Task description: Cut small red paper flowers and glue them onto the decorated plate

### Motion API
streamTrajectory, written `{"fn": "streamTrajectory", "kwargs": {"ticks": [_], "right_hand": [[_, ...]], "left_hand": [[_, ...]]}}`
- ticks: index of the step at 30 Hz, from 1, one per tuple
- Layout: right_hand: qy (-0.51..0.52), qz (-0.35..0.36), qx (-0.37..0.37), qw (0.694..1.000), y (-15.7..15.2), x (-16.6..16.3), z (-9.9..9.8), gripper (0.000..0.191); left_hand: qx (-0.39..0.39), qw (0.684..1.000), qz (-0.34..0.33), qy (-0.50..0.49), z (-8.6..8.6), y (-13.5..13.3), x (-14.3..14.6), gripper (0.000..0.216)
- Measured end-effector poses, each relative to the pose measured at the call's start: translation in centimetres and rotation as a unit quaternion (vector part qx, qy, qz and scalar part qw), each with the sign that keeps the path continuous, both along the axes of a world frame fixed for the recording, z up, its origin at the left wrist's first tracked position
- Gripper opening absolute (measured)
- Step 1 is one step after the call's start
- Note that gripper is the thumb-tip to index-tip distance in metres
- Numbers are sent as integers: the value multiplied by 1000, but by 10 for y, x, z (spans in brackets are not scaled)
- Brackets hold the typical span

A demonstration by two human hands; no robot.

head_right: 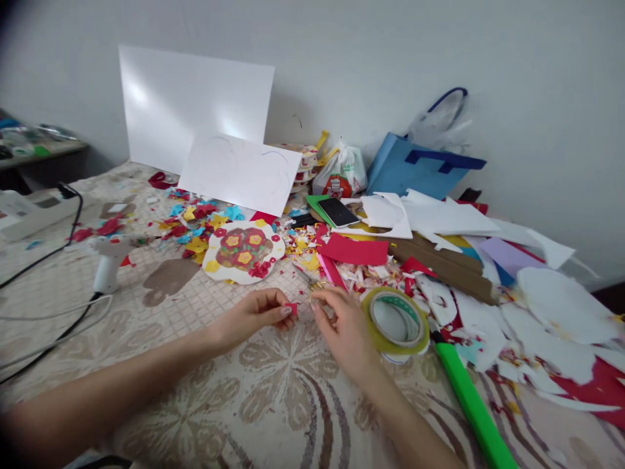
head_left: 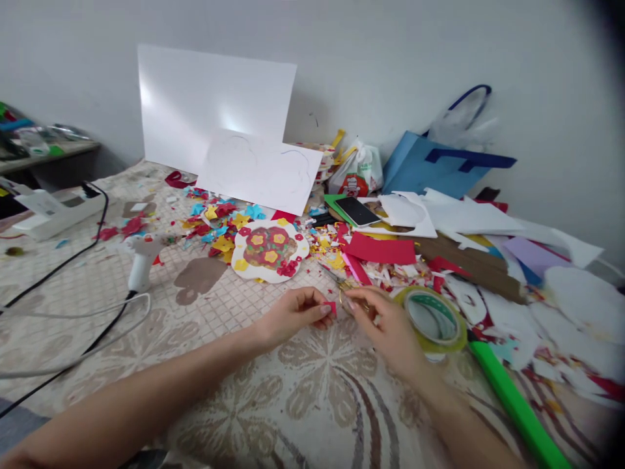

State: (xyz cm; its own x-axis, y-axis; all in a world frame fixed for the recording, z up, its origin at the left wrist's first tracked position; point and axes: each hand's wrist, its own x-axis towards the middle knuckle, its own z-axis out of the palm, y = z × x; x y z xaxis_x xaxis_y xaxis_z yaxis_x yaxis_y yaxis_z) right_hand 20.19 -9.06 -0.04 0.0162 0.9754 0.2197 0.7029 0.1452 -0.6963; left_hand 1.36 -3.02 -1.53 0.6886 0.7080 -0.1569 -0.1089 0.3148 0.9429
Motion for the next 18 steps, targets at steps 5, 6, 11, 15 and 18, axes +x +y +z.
{"fn": "streamTrajectory", "kwargs": {"ticks": [5, 6, 11, 15, 18], "right_hand": [[201, 57, -134, 969, -2, -6, 8, 22], [217, 60, -144, 963, -2, -7, 8, 22], [267, 83, -176, 944, -2, -8, 4, 20], [295, 86, -204, 930, -3, -7, 1, 18], [316, 89, -219, 919, -3, -6, 0, 18]], "left_hand": [[9, 999, -31, 4, 1, -1, -1, 26], [11, 999, -35, 6, 1, -1, -1, 26], [24, 997, -67, 16, 3, -2, -1, 26], [53, 993, -98, 34, 5, -2, -1, 23], [59, 992, -106, 41, 5, -3, -1, 22]]}}
